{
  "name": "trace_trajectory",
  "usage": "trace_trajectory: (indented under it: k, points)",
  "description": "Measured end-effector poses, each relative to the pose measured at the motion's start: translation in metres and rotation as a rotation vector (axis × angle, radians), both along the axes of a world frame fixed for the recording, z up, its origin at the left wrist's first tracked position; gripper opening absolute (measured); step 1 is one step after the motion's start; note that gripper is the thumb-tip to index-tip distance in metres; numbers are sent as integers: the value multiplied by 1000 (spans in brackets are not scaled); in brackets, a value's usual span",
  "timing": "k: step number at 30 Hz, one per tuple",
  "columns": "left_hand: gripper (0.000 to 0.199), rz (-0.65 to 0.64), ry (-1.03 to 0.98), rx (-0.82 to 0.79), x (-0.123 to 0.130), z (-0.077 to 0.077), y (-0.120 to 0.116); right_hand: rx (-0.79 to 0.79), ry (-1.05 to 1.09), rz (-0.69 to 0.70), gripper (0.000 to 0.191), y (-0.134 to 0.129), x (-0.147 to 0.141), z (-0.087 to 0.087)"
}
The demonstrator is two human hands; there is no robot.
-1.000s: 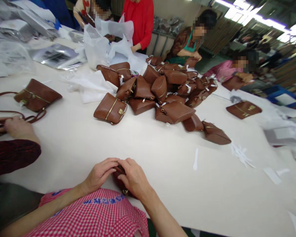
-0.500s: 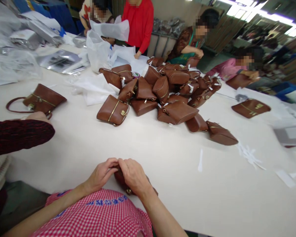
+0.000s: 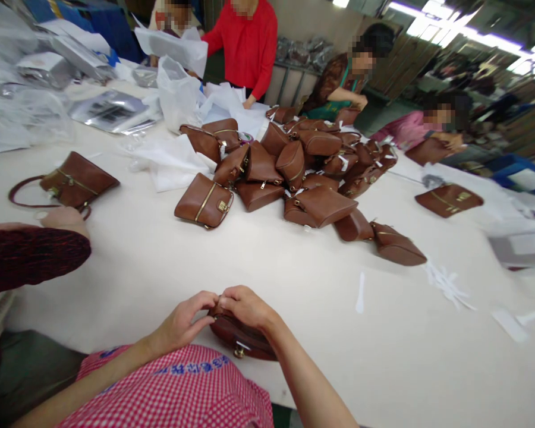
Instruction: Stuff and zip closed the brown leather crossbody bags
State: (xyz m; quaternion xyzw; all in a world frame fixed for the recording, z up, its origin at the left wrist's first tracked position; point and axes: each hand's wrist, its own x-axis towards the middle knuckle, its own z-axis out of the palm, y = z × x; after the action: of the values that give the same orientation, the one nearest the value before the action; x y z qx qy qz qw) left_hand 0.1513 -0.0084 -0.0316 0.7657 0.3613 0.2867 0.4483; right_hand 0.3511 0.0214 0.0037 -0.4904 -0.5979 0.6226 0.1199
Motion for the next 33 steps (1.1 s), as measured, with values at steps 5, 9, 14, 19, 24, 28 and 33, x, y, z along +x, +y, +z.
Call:
trace_trajectory:
  k: [5, 9, 14, 19, 24, 28, 33]
  points:
    - [16, 3, 146, 169, 7, 8, 2, -4, -24, -142, 12, -4, -12, -13]
    - [13, 3, 211, 197, 8, 13, 2, 36, -52, -218, 20, -11, -10, -8]
    - [24, 43, 191, 328, 1, 11, -1, 551, -252, -148, 31, -49, 13, 1]
    - [20, 75, 90, 181, 1, 14, 4, 648, -369, 15, 71, -77, 24, -5]
    - [12, 118, 69, -205, 2, 20, 16, 589, -388, -8, 37, -63, 2, -2]
    - [13, 179, 147, -162, 4, 26, 15, 627, -530, -55, 20, -54, -14, -12]
    - [20, 195, 139, -115, 8, 27, 6, 745, -508, -124, 22, -52, -21, -27]
